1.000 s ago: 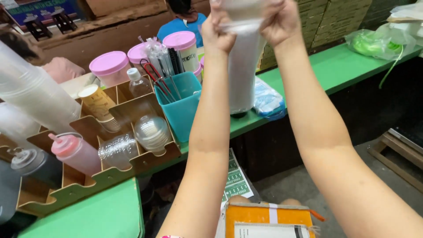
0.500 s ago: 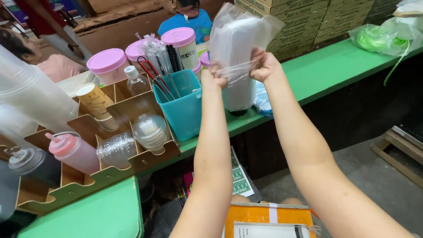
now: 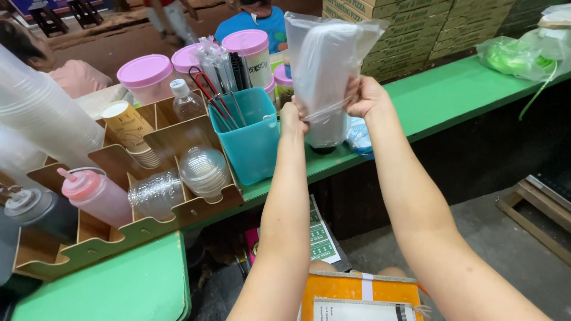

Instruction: The person sits on the floor and repeatedly wraps small items in clear plastic bags. They seal each bag and place it into a larger plastic bag standing on the counter. The person handles the items one at a time and repeats the wrapping cycle.

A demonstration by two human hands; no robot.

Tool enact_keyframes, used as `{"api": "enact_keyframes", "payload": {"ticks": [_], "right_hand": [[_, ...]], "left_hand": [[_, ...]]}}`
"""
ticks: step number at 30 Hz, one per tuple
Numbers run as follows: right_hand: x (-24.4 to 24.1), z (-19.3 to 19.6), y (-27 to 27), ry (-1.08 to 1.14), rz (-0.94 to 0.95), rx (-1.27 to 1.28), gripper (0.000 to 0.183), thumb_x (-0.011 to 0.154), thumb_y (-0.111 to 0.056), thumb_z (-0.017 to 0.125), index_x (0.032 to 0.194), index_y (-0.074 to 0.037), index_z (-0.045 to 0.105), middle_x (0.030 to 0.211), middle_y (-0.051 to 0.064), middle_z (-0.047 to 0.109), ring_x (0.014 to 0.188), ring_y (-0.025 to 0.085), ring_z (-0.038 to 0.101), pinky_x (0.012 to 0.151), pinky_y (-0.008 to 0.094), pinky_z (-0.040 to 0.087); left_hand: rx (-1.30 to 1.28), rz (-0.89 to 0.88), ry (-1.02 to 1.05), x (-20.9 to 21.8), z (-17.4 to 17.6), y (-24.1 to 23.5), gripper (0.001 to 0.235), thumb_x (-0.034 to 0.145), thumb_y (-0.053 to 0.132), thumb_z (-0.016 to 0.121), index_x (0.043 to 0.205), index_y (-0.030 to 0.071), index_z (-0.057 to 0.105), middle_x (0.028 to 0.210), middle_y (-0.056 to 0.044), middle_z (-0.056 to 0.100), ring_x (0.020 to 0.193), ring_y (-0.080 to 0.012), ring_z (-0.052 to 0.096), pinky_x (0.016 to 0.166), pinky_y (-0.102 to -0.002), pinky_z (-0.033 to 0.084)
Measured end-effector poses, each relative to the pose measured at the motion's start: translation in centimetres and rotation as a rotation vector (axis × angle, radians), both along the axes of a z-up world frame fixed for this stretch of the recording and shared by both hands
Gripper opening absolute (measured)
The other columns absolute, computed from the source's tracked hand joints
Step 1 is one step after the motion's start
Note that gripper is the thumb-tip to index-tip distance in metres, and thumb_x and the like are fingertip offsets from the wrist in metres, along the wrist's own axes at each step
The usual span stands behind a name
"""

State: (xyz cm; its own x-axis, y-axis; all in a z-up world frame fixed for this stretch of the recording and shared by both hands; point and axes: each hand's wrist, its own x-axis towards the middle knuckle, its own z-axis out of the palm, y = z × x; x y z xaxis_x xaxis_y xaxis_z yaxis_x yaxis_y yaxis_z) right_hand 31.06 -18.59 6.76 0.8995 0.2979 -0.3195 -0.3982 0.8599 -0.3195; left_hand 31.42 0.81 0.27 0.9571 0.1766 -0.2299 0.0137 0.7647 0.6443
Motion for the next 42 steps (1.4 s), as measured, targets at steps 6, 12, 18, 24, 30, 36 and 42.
{"api": "enact_keyframes", "payload": {"ticks": [6,12,18,24,30,36,42], "right_hand": [[-0.9,0.4,0.3,0.033,-0.025,-0.065,0.012,0.082,0.007,0.075,0.082,0.004,0.064,0.065,0.014,0.071,0.053,0.016,0.074,0.055,0.022,0.064],[-4.8,-0.4,1.4,0.043,-0.013,-0.281,0.017,0.084,-0.003,0.061,0.069,-0.012,0.06,0.054,-0.007,0.055,0.046,0.0,0.059,0.049,0.013,0.054],[-5.5,-4.3,2.6,0.065,0.025,-0.431,0.021,0.083,-0.003,0.059,0.099,0.001,0.072,0.081,0.009,0.075,0.077,0.021,0.079,0.07,0.038,0.066],[-0.1,-11.1,1.3,0.056,0.036,-0.539,0.015,0.082,-0.003,0.06,0.094,-0.004,0.069,0.078,0.003,0.07,0.07,0.021,0.075,0.064,0.036,0.063],[1.0,-11.6,-1.5,-0.19,0.046,-0.002,0.03,0.082,-0.02,0.088,0.096,0.001,0.071,0.091,0.02,0.075,0.08,0.032,0.077,0.065,0.039,0.064],[-4.6,-8.0,-0.7,-0.361,-0.026,0.087,0.027,0.09,0.005,0.072,0.11,-0.011,0.079,0.097,0.01,0.078,0.079,0.017,0.075,0.062,0.016,0.057],[-6.9,-7.1,0.9,-0.396,-0.053,0.309,0.033,0.095,0.008,0.063,0.127,0.0,0.07,0.114,0.024,0.075,0.101,0.03,0.076,0.076,0.029,0.065]], "left_hand": [[0.297,0.099,0.139,-3.4,1.1,-0.8,0.044,0.103,0.029,0.043,0.066,0.022,0.066,0.047,0.008,0.045,0.036,-0.0073,0.036,0.037,-0.016,0.028],[0.236,0.128,0.133,-2.5,-1.2,-1.0,0.02,0.089,0.013,0.06,0.07,0.005,0.065,0.047,-0.002,0.045,0.036,-0.0114,0.042,0.039,-0.027,0.035],[0.367,0.183,0.135,-4.5,-3.5,-1.5,0.029,0.093,0.027,0.068,0.082,0.001,0.071,0.059,-0.006,0.054,0.047,-0.0172,0.048,0.051,-0.028,0.043],[0.315,0.182,0.114,-2.3,-7.6,-0.9,0.043,0.094,0.041,0.074,0.081,0.0,0.069,0.064,-0.01,0.06,0.052,-0.0215,0.053,0.054,-0.033,0.045],[-0.014,0.209,-0.201,-1.6,-8.1,-0.3,0.028,0.09,0.026,0.084,0.112,0.014,0.07,0.091,-0.009,0.076,0.078,-0.0172,0.075,0.071,-0.029,0.063],[-0.015,0.047,-0.328,-2.6,-7.4,0.1,0.032,0.087,-0.001,0.077,0.117,0.012,0.075,0.098,-0.003,0.076,0.077,-0.0149,0.076,0.07,-0.02,0.066],[0.071,-0.033,-0.31,-2.7,-7.2,0.2,0.041,0.092,0.004,0.07,0.132,0.015,0.068,0.094,-0.003,0.076,0.059,-0.0102,0.071,0.058,-0.019,0.063]]}}
